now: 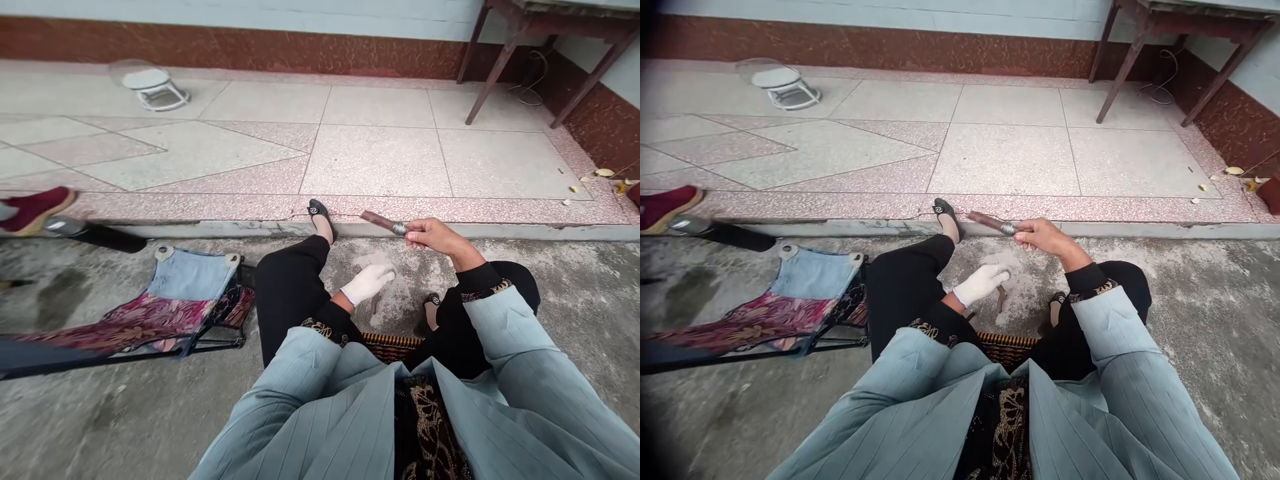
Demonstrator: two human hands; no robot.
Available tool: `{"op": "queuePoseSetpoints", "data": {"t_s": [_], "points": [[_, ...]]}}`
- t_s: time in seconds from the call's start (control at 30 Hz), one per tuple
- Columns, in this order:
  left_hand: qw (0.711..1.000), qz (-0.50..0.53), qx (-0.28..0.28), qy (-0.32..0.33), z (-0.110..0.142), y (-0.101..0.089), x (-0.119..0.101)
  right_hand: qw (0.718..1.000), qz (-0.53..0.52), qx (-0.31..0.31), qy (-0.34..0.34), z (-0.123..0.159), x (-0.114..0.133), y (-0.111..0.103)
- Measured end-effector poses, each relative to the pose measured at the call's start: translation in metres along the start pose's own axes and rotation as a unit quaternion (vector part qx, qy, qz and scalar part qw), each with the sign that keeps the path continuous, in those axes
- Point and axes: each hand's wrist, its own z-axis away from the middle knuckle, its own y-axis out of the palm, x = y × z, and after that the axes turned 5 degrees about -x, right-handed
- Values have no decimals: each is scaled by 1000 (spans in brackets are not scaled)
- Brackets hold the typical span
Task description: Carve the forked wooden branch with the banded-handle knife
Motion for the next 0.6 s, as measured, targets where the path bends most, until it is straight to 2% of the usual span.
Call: {"op": "queuePoseSetpoints", "data": {"t_s": [0.1, 0.17, 0.23, 0.3, 0.4, 0.5, 0.53, 0.57, 0.6], "points": [[1000, -30, 0, -1, 1, -1, -2, 982, 145, -107, 51, -9, -7, -2], [999, -47, -3, 13, 4, -6, -4, 936, 321, -126, 73, -11, -10, -3], [998, -62, -16, 27, 7, -11, -7, 878, 460, -71, 108, -10, -13, -2], [996, -78, -40, 32, 8, -16, -10, 852, 500, 30, 153, -6, -15, 5], [993, -79, -84, 28, 8, -22, -12, 852, 446, 201, 188, 2, -13, 20], [992, -41, -116, 12, 6, -24, -13, 876, 280, 369, 133, 10, -4, 24], [993, -20, -114, 3, 5, -23, -14, 892, 212, 387, 95, 12, -1, 21], [994, 0, -106, -6, 4, -21, -14, 914, 153, 372, 53, 12, 2, 17], [995, 18, -94, -13, 2, -18, -15, 939, 111, 324, 22, 11, 4, 11]]}}
